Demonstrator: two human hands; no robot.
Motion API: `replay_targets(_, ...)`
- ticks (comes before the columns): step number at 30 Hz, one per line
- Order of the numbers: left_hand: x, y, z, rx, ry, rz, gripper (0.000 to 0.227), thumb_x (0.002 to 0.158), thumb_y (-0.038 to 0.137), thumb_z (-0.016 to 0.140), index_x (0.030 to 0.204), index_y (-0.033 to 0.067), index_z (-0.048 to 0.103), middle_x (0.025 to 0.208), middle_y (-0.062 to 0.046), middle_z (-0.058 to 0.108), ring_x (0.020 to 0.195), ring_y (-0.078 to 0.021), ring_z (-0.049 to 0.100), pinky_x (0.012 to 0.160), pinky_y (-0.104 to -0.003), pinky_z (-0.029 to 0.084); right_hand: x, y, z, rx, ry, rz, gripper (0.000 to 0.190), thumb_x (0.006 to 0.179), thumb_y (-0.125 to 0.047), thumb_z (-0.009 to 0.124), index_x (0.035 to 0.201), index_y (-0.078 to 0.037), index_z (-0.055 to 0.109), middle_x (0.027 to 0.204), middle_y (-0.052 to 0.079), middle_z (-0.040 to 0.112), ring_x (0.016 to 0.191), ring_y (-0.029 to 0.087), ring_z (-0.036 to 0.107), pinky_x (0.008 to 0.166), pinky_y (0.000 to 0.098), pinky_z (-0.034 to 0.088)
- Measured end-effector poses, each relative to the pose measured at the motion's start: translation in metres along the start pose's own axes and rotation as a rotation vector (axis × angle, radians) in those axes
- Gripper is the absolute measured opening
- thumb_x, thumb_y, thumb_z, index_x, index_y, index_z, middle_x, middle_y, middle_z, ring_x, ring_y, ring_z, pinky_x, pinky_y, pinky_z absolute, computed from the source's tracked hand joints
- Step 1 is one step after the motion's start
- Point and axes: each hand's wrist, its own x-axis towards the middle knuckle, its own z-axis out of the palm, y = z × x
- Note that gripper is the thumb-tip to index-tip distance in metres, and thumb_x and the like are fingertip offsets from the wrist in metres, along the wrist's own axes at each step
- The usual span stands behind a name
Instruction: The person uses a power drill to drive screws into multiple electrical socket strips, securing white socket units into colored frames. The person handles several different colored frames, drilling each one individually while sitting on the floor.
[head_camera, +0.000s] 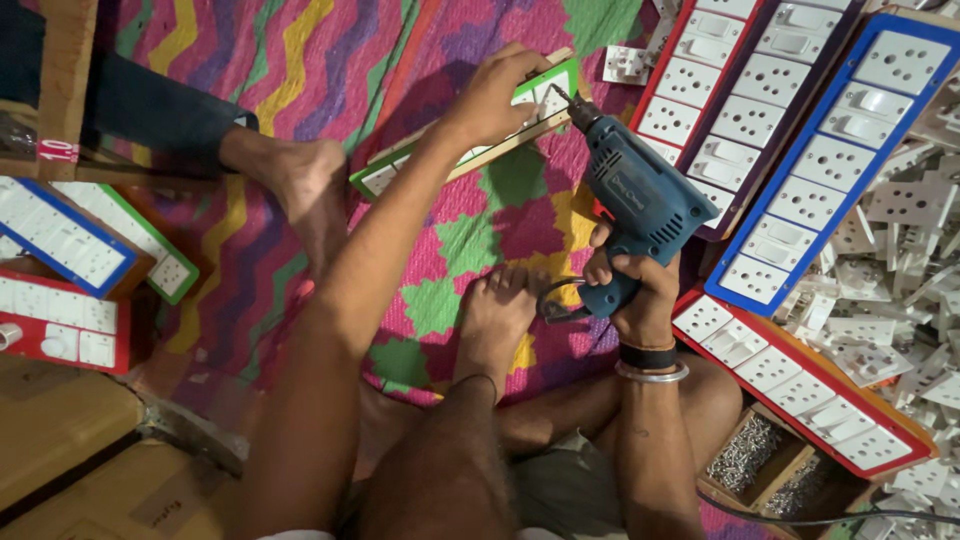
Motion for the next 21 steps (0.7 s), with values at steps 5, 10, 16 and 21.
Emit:
replay_targets(5,0.002,0.002,-0.001,-0.008,-0.029,-0.067,0.043,0.078,0.003,0.077,0.119,0.004,0.064,0.11,-0.014,0.063,0.109,-0.035,0.064,0.096,-0.043,0.051,0.0,0.0,-0.004,0.013,0.006,0.004,0.06,0.081,0.0,0.054,0.138,0.012,0.046,0.103,0.022,0.063,0.066,0.02,0.055,0.064,0.035,0.052)
replay_targets(10,0.001,0.007,-0.002,0.01,-0.043,-0.122,0.042,0.078,0.003,0.077,0.118,0.0045,0.065,0.11,-0.014,0.063,0.111,-0.0346,0.064,0.097,-0.042,0.05,0.0,0.0,-0.007,0.028,-0.001,-0.004,0.06,0.08,0.0,0.054,0.138,0.012,0.046,0.103,0.022,0.063,0.067,0.02,0.056,0.064,0.035,0.052)
replay_targets(16,0.0,0.013,-0.004,0.008,-0.033,-0.125,0.042,0.079,0.003,0.077,0.119,0.004,0.065,0.112,-0.013,0.062,0.113,-0.0343,0.063,0.099,-0.042,0.049,0.001,0.001,-0.006,0.048,0.003,0.001,0.059,0.081,0.0,0.054,0.138,0.012,0.046,0.102,0.022,0.063,0.067,0.02,0.056,0.064,0.0347,0.052)
replay_targets(21,0.003,0.017,-0.006,0.033,-0.073,-0.153,0.04,0.08,0.002,0.075,0.119,0.0045,0.066,0.112,-0.012,0.063,0.113,-0.0328,0.064,0.1,-0.041,0.05,0.001,0.0,-0.007,0.006,0.044,0.027,0.052,0.08,0.003,0.054,0.132,0.011,0.049,0.097,0.02,0.062,0.066,0.022,0.057,0.062,0.0365,0.052)
